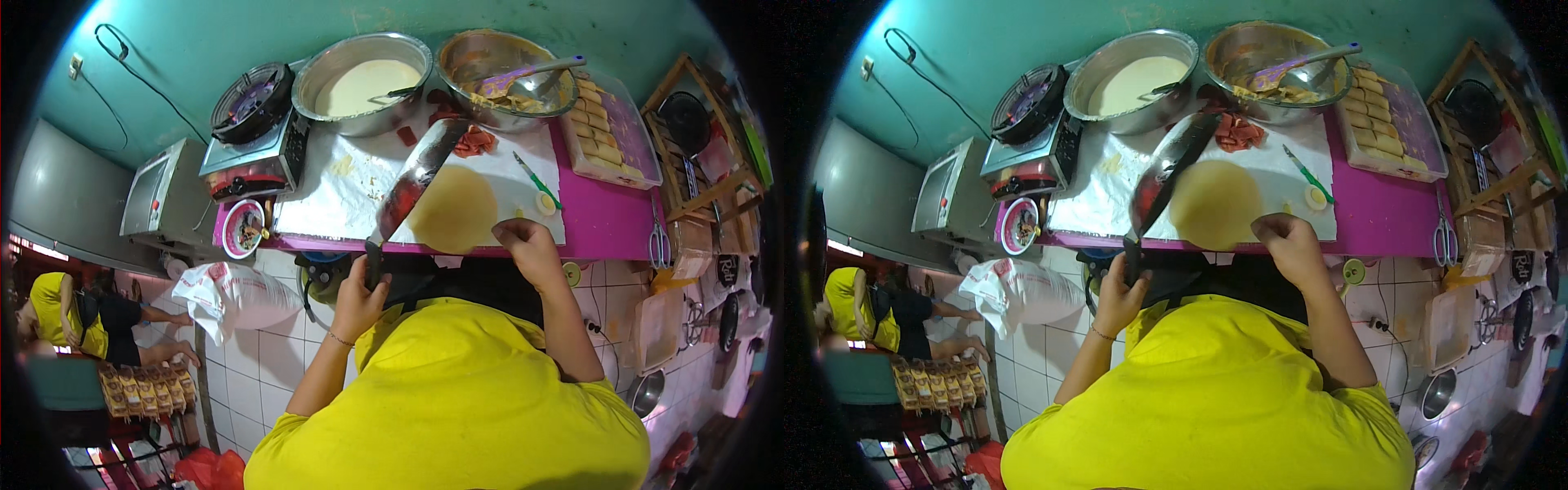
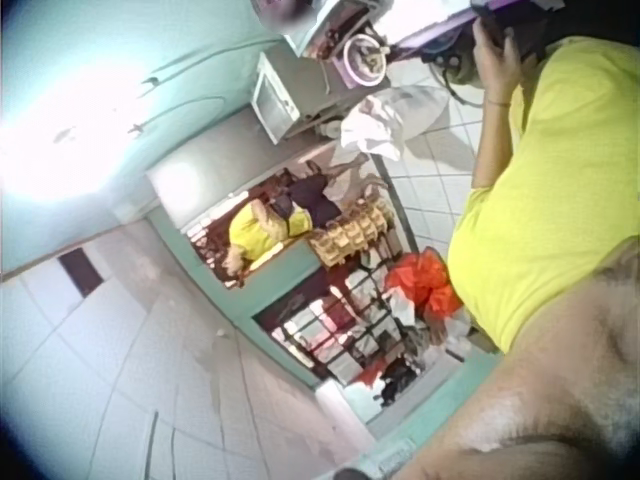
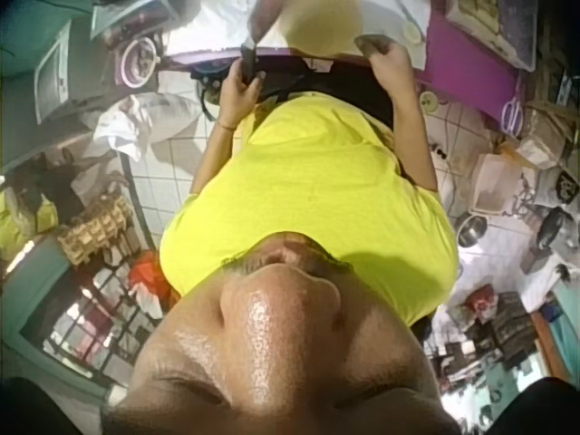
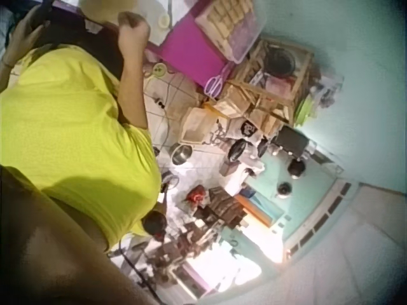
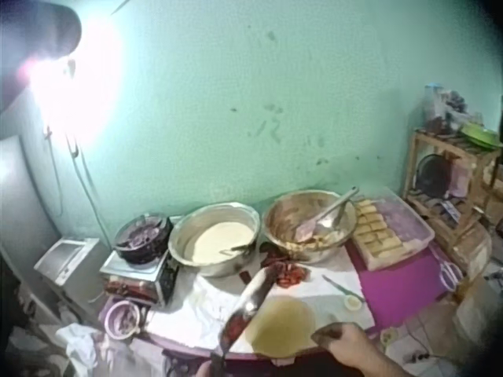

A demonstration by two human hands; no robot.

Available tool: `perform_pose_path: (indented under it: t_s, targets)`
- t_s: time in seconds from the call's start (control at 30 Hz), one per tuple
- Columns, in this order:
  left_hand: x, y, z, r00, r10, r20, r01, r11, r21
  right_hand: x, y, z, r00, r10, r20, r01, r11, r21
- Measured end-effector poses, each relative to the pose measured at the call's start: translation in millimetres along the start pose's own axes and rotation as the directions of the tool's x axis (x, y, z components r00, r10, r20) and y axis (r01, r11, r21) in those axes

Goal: Preparing and rolling filled crepes to make rissoles.

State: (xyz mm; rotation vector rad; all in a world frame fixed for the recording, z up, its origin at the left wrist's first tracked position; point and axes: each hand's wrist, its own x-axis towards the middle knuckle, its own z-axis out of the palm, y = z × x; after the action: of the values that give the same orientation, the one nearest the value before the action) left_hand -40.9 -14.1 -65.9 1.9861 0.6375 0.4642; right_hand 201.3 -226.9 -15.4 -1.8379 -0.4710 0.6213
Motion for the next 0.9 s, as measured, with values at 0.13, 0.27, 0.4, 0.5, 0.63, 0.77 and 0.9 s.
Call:
perform_pose_path:
  t_s: [0.13, 0.27, 0.4, 0.5, 0.63, 0.77, 0.9]
  targets:
    - [-6, 0, -13, 0.998, -0.006, -0.059, 0.007, 1.000, 0.003, 10, -5, 3, 1.000, -0.022, 0.019, 0.022, 1.000, 0.007]
    - [-6, 17, -32, 0.982, -0.188, -0.007, 0.164, 0.873, -0.459, 39, -51, 14, 0.979, -0.128, 0.160, 0.132, 0.991, -0.013]
    - [0, 35, -59, 0.979, -0.195, -0.057, 0.117, 0.768, -0.630, 119, -71, 32, 0.909, -0.394, 0.138, 0.399, 0.917, -0.010]
    - [-3, 43, -78, 0.967, -0.211, -0.139, 0.079, 0.775, -0.627, 180, -87, 51, 0.891, -0.439, 0.115, 0.449, 0.890, -0.079]
    - [-15, 39, -107, 0.934, -0.353, -0.063, 0.194, 0.646, -0.738, 232, -119, 73, 0.850, -0.496, 0.177, 0.527, 0.795, -0.300]
    - [-24, 33, -114, 0.913, -0.409, 0.011, 0.287, 0.620, -0.730, 270, -144, 100, 0.799, -0.602, 0.007, 0.599, 0.795, -0.099]
    - [-19, 40, -104, 0.893, -0.435, 0.117, 0.363, 0.539, -0.761, 296, -153, 117, 0.906, -0.393, 0.159, 0.419, 0.887, -0.193]
